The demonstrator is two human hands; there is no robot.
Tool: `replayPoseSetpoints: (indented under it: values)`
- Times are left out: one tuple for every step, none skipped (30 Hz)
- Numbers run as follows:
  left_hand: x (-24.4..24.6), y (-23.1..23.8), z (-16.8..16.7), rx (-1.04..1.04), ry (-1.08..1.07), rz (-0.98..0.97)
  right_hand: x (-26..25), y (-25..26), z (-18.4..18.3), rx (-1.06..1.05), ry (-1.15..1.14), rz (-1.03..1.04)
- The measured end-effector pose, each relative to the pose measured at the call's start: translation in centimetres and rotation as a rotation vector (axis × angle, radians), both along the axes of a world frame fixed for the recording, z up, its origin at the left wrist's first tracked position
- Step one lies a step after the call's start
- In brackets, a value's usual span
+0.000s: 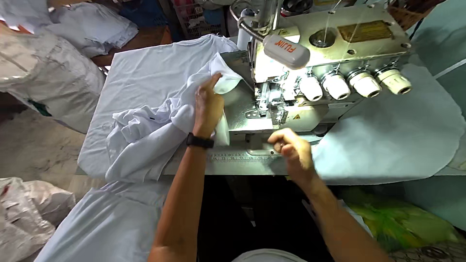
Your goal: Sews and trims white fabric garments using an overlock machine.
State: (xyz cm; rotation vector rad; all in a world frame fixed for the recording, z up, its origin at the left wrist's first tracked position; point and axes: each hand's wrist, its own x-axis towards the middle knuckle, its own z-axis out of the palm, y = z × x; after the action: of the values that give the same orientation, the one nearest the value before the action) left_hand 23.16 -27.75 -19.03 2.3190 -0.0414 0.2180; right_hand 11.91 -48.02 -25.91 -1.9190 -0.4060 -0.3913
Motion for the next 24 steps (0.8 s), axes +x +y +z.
replayPoseSetpoints:
  values:
    - [-2.0, 0.3, -0.2, 0.000, -0.007, 0.007, 0.5, -0.3, 1.3, -0.112, -0.041, -0.043]
    - [-4.3, 0.7, -0.3, 0.002, -0.012, -0.006, 1.1, -0.3, 2.5, -0.226, -0.097, -0.084]
    - [-6.8, 1.1, -0.1, 0.014, -0.004, -0.036, 1.6, -0.2, 3.6, -0.339, -0.152, -0.115]
    - [-8.9, 1.4, -0.3, 0.018, -0.017, -0.048, 2.1, 0.0, 4.6, -0.457, -0.195, -0.133]
    - [-10.5, 1.2, -0.6, 0.008, -0.031, -0.039, 2.5, 0.2, 5.2, -0.581, -0.224, -0.144]
    - [-11.8, 0.7, -0.9, -0.007, -0.041, -0.026, 2.8, 0.4, 5.6, -0.692, -0.235, -0.153]
    - [-13.1, -0.1, -0.8, -0.005, -0.055, -0.016, 3.0, 0.7, 5.9, -0.767, -0.241, -0.157]
    - [-14.6, -1.1, -0.6, -0.004, -0.039, -0.029, 3.3, 1.2, 5.9, -0.804, -0.242, -0.148]
    - [-16.5, -2.0, -0.2, -0.012, 0.000, -0.102, 3.6, 1.4, 5.9, -0.811, -0.243, -0.134]
    - [-18.1, -2.6, 0.0, -0.028, 0.043, -0.205, 3.8, 1.5, 5.9, -0.804, -0.234, -0.126]
    - [-19.0, -2.3, 0.4, -0.057, 0.094, -0.303, 3.9, 1.3, 6.0, -0.784, -0.208, -0.125]
    - [-19.4, -1.0, 0.5, -0.048, 0.094, -0.326, 3.9, 0.9, 6.3, -0.758, -0.170, -0.130]
    - [-19.2, 1.0, 0.3, 0.001, 0.038, -0.272, 3.7, 0.7, 6.7, -0.716, -0.138, -0.150]
    - [-18.6, 3.8, 0.1, 0.073, -0.023, -0.187, 3.3, 0.8, 7.1, -0.655, -0.112, -0.174]
    - [-17.6, 6.7, 0.3, 0.150, -0.058, -0.088, 2.7, 1.3, 7.7, -0.581, -0.087, -0.175]
    - [-16.3, 9.6, 0.7, 0.208, -0.065, 0.010, 2.1, 2.3, 8.2, -0.497, -0.090, -0.141]
    - [-14.4, 12.5, 0.9, 0.250, -0.090, 0.101, 1.4, 3.8, 8.3, -0.406, -0.116, -0.069]
    - [-12.4, 15.2, 1.1, 0.282, -0.110, 0.174, 0.8, 5.7, 7.9, -0.324, -0.127, 0.020]
    - [-10.3, 17.6, 1.2, 0.298, -0.112, 0.223, 0.2, 8.1, 7.1, -0.258, -0.125, 0.109]
    - [-8.4, 19.5, 1.3, 0.285, -0.069, 0.247, -0.2, 10.7, 6.0, -0.232, -0.090, 0.192]
    - [-6.6, 21.1, 1.4, 0.252, 0.029, 0.240, -0.5, 13.1, 4.7, -0.253, -0.024, 0.249]
    - [-5.1, 22.4, 1.1, 0.232, 0.164, 0.216, -0.6, 15.2, 3.1, -0.309, 0.060, 0.265]
    - [-4.0, 23.6, 0.4, 0.247, 0.294, 0.172, -0.7, 16.9, 1.5, -0.395, 0.154, 0.249]
    - [-3.2, 24.7, -0.7, 0.302, 0.379, 0.096, -0.8, 18.1, -0.3, -0.499, 0.192, 0.194]
